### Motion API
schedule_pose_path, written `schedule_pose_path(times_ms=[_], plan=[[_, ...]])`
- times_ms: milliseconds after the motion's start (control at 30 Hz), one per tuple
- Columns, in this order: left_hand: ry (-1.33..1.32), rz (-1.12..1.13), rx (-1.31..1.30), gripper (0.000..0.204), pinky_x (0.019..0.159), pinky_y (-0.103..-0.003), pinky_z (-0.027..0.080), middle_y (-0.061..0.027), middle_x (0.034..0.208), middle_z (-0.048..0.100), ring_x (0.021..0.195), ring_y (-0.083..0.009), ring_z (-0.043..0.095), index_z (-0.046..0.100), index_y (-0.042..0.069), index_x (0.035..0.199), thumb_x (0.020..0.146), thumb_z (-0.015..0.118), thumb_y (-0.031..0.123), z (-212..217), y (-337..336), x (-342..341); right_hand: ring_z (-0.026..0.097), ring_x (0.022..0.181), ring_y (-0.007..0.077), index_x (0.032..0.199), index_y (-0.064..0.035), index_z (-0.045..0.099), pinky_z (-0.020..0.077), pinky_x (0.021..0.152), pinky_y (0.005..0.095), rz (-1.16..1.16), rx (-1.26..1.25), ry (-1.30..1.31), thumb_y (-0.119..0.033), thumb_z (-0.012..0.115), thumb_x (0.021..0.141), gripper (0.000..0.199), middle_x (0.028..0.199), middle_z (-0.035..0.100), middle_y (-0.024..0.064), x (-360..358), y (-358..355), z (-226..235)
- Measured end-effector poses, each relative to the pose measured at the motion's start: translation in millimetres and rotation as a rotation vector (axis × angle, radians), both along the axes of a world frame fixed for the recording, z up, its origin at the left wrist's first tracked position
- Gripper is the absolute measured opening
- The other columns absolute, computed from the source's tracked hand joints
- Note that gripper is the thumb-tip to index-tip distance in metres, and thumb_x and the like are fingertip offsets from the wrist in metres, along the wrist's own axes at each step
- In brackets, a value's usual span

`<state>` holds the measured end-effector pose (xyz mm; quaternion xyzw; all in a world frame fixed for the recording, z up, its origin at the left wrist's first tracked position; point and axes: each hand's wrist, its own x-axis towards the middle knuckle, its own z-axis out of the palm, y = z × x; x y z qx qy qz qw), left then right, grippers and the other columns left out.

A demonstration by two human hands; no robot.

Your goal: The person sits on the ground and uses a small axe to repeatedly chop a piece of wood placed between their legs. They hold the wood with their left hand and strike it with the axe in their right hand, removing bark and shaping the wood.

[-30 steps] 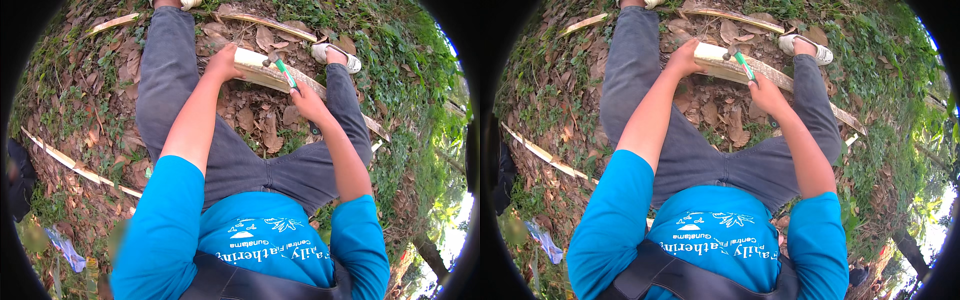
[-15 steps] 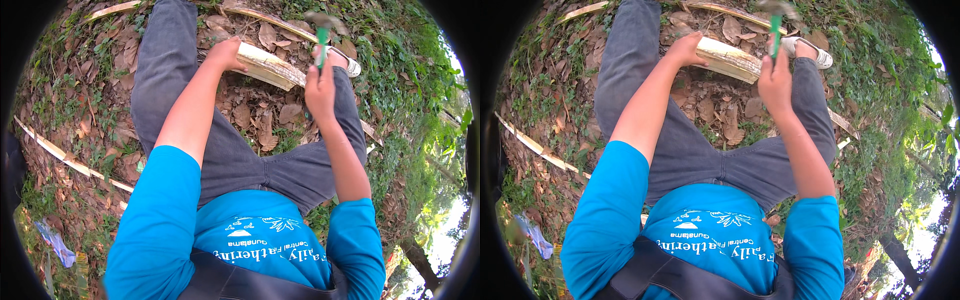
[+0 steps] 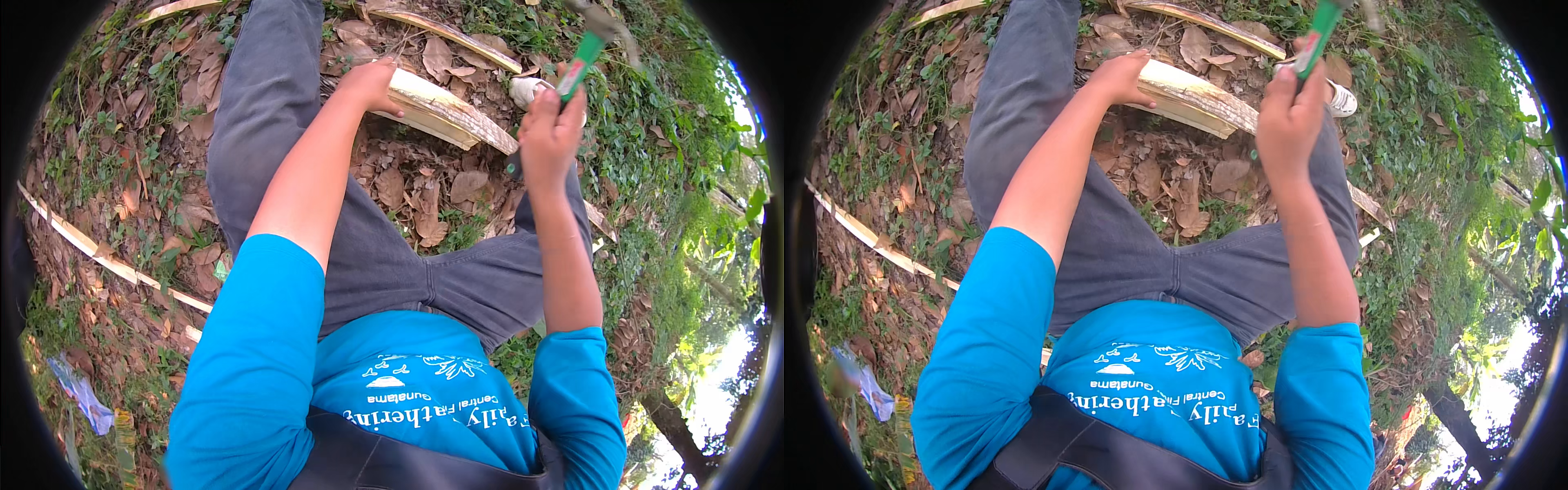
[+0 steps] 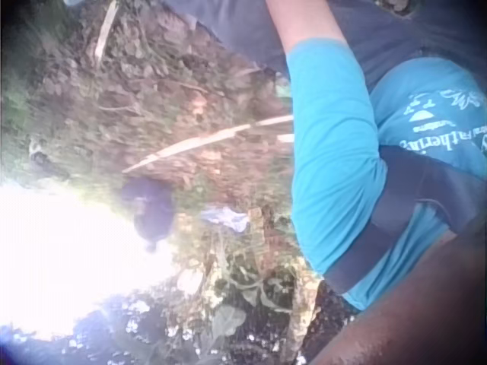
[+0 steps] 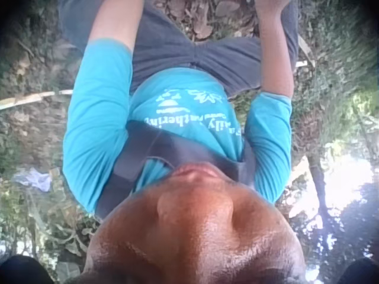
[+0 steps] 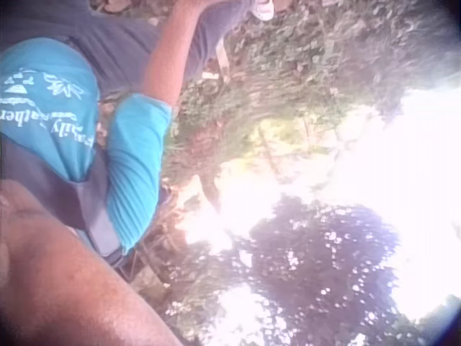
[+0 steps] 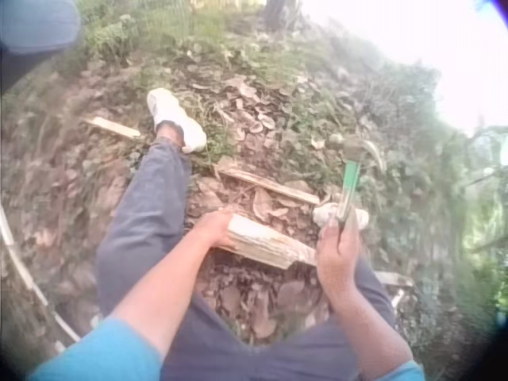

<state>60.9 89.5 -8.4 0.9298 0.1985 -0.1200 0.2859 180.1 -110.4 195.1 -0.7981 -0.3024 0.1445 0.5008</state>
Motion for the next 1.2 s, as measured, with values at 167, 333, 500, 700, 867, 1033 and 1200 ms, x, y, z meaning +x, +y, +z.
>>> schedule_pose_path(times_ms=[167,333,500,700,867,1033,1200], plan=[[-0.009,-0.003,-0.007,0.111,0.111,-0.039,0.043,-0.0141,0.155,0.04,0.137,-0.0278,0.047,0.044,0.0,0.146,0.059,0.088,0.055,7.6,-6.7,3.2,0.058,0.071,0.0155,0.137,-0.0058,0.052,0.047,0.068,0.0292,0.216,-0.63,0.247,-0.018,0.054,0.101,0.038,0.088,0.063,0.0101,28.2,-45.4,-33.6],[0.005,0.009,-0.034,0.11,0.112,-0.039,0.041,-0.0134,0.153,0.043,0.135,-0.0285,0.049,0.046,0.002,0.145,0.058,0.088,0.055,-2.4,4.1,1.1,0.042,0.056,0.0042,0.142,-0.0106,0.044,0.0367,0.048,0.0214,-0.029,0.099,0.222,-0.016,0.049,0.105,0.038,0.074,0.045,-0.0018,42.1,-8.3,79.6],[0.016,0.021,-0.053,0.111,0.11,-0.038,0.043,-0.0135,0.151,0.046,0.134,-0.0273,0.05,0.046,0.001,0.144,0.057,0.088,0.055,4.0,5.7,2.3,0.04,0.055,0.0049,0.143,-0.0115,0.034,0.0366,0.047,0.0212,-0.167,0.366,0.033,-0.016,0.041,0.107,0.037,0.073,0.046,0.0,28.0,8.8,68.7],[0.122,0.011,0.019,0.116,0.107,-0.063,0.035,0.0019,0.158,0.039,0.133,-0.0393,0.045,0.038,0.022,0.153,0.054,0.089,0.058,13.9,-7.8,9.0,0.051,0.067,0.0054,0.142,-0.0084,0.05,0.0417,0.062,0.021,0.373,-0.578,0.077,-0.013,0.055,0.1,0.043,0.086,0.058,-0.0016,19.0,-75.6,-103.2],[0.143,0.034,0.009,0.116,0.104,-0.062,0.038,0.0027,0.157,0.04,0.131,-0.039,0.047,0.039,0.022,0.153,0.054,0.088,0.059,2.0,2.5,4.1,0.04,0.053,0.0022,0.139,-0.0092,0.047,0.0351,0.046,0.0184,-0.013,0.053,0.284,-0.016,0.05,0.105,0.035,0.072,0.045,-0.0036,14.9,-4.5,52.5],[0.18,0.03,-0.017,0.118,0.102,-0.06,0.039,0.0028,0.156,0.041,0.128,-0.0397,0.048,0.04,0.02,0.152,0.052,0.09,0.058,3.4,4.7,10.7,0.042,0.057,0.0052,0.146,-0.0156,0.031,0.0368,0.048,0.0216,-0.16,0.413,0.057,-0.018,0.042,0.107,0.041,0.077,0.045,0.0002,8.2,7.3,55.9],[0.148,-0.047,0.016,0.119,0.104,-0.055,0.036,0.0022,0.156,0.041,0.129,-0.0379,0.045,0.041,0.018,0.152,0.051,0.09,0.059,11.6,2.3,20.1,0.062,0.108,0.0259,0.141,-0.0083,0.05,0.0434,0.103,0.0384,0.151,-0.811,0.138,-0.01,0.053,0.099,0.043,0.116,0.066,0.018,-21.8,-82.6,-106.0]])
